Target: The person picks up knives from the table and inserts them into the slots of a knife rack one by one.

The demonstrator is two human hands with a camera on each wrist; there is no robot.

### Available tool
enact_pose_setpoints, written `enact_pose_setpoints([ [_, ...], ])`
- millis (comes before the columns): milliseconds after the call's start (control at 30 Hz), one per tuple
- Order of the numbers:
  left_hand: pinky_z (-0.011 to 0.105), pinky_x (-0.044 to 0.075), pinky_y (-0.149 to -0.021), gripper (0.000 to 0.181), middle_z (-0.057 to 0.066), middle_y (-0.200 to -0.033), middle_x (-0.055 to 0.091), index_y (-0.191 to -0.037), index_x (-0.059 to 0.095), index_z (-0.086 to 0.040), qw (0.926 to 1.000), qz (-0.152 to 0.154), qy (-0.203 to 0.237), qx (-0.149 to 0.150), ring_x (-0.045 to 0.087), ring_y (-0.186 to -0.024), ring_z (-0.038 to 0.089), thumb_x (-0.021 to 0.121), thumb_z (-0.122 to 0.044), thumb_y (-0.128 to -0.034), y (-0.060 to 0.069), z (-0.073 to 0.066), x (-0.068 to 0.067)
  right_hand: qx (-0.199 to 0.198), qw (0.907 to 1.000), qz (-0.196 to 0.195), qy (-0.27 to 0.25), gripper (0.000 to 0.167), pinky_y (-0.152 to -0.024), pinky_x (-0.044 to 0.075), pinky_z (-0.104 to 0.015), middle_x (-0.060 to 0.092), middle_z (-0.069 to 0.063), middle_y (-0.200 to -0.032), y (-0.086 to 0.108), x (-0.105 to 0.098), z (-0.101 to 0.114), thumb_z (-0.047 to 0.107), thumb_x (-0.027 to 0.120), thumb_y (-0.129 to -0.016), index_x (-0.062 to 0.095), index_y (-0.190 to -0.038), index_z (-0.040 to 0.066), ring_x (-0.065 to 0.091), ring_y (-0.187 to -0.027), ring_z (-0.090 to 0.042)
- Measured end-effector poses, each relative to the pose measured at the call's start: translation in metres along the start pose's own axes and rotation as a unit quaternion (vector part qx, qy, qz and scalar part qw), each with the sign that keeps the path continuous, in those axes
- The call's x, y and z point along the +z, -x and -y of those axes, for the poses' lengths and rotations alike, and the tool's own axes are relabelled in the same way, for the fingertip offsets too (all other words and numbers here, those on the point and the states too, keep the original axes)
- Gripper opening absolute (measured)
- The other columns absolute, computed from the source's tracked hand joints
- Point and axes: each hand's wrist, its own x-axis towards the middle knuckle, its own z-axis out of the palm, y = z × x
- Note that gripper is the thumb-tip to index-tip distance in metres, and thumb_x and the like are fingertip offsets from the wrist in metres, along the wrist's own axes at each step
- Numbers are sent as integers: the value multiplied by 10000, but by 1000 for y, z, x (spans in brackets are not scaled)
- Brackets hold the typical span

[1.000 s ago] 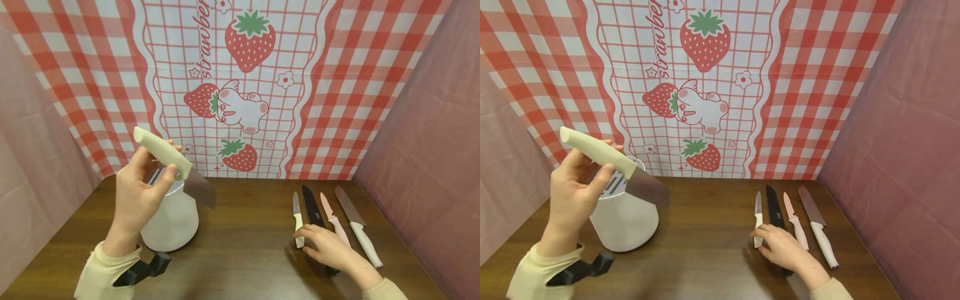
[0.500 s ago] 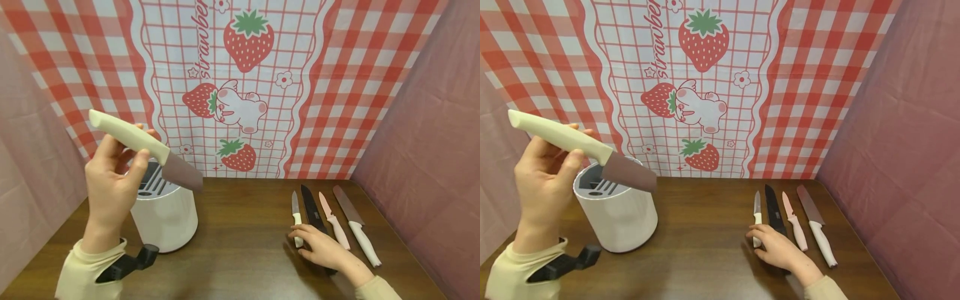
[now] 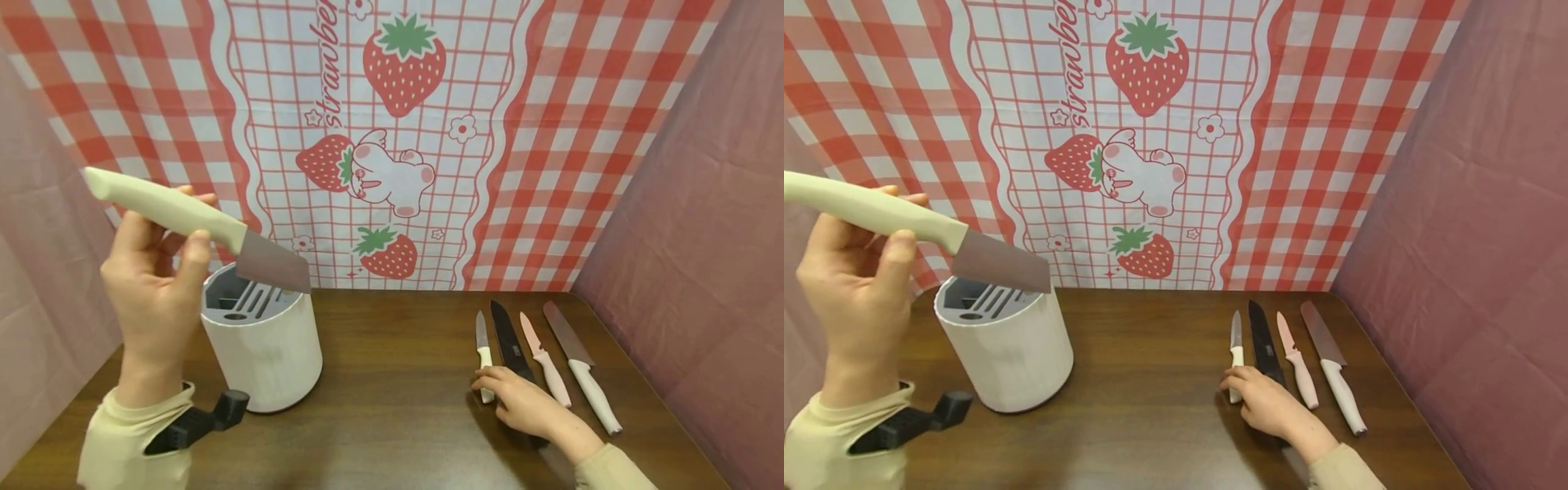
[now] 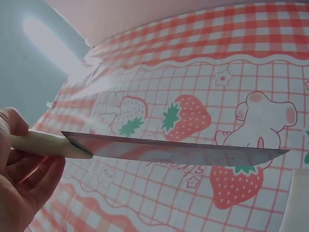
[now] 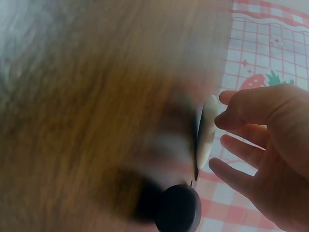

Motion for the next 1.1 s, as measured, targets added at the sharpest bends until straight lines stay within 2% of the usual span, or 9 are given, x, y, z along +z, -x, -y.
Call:
enact_pose_setpoints([
  [167, 237, 484, -862, 342, 152, -1002, 653, -1092, 579, 107, 9994, -136, 318, -20, 629, -939, 216, 562, 34, -758, -3, -2, -1, 73, 9998, 82, -139, 355, -862, 460, -444, 535, -150, -1203, 1, 1, -2, 11, 654, -727, 616, -1074, 77, 506, -1114, -317],
  [267, 219, 487, -844, 341, 139, -983, 660, -1083, 585, 109, 9992, -206, 340, -21, 631, -917, 203, 563, 29, -752, -5, -5, -1, 147, 9996, 125, -207, 348, -864, 452, -463, 525, -167, -1213, 1, 0, -3, 37, 681, -741, 612, -1081, 64, 500, -1115, -339],
  [400, 207, 487, -830, 335, 115, -966, 671, -1080, 595, 97, 9996, -262, 76, -43, 636, -900, 187, 561, 22, -754, -8, -6, -4, 114, 9998, -28, -156, 336, -864, 454, -461, 516, -172, -1223, 1, 1, -3, 33, 691, -738, 620, -1064, 70, 488, -1128, -348],
  [567, 215, 488, -823, 335, 127, -948, 675, -1069, 607, 80, 9989, -452, 46, -148, 634, -902, 209, 537, 40, -744, -13, 3, -14, 85, 9994, -315, -106, 326, -863, 453, -471, 504, -178, -1236, -2, 4, -4, 14, 696, -719, 629, -1028, 94, 469, -1148, -364],
  [767, 209, 500, -771, 314, 195, -939, 667, -1042, 603, 97, 9957, -766, 490, -201, 643, -890, 243, 525, 78, -738, -18, 9, -24, 106, 9990, -424, -125, 311, -905, 425, -498, 497, -210, -1253, -5, 8, -2, 7, 695, -704, 640, -1001, 79, 439, -1174, -411],
  [800, 189, 496, -737, 311, 188, -937, 670, -1039, 608, 89, 9959, -794, 384, -200, 647, -874, 226, 522, 73, -741, -19, 9, -25, 121, 9989, -422, -145, 308, -911, 417, -508, 489, -217, -1262, -6, 8, -2, 4, 693, -703, 641, -998, 75, 426, -1182, -424],
  [967, 178, 488, -723, 310, 162, -915, 678, -1026, 617, 83, 9940, -908, 542, -294, 642, -854, 210, 526, 73, -731, -21, 9, -29, 143, 9989, -403, -203, 326, -913, 413, -521, 474, -226, -1278, -7, 9, -2, -32, 696, -685, 640, -989, 71, 410, -1187, -450],
  [1100, 189, 488, -748, 305, 149, -893, 680, -1013, 620, 89, 9901, -980, 927, -379, 637, -859, 217, 526, 87, -723, -21, 7, -28, 73, 9990, -394, -171, 341, -891, 429, -515, 487, -230, -1257, -7, 9, -2, -72, 693, -675, 637, -980, 69, 432, -1164, -451],
])
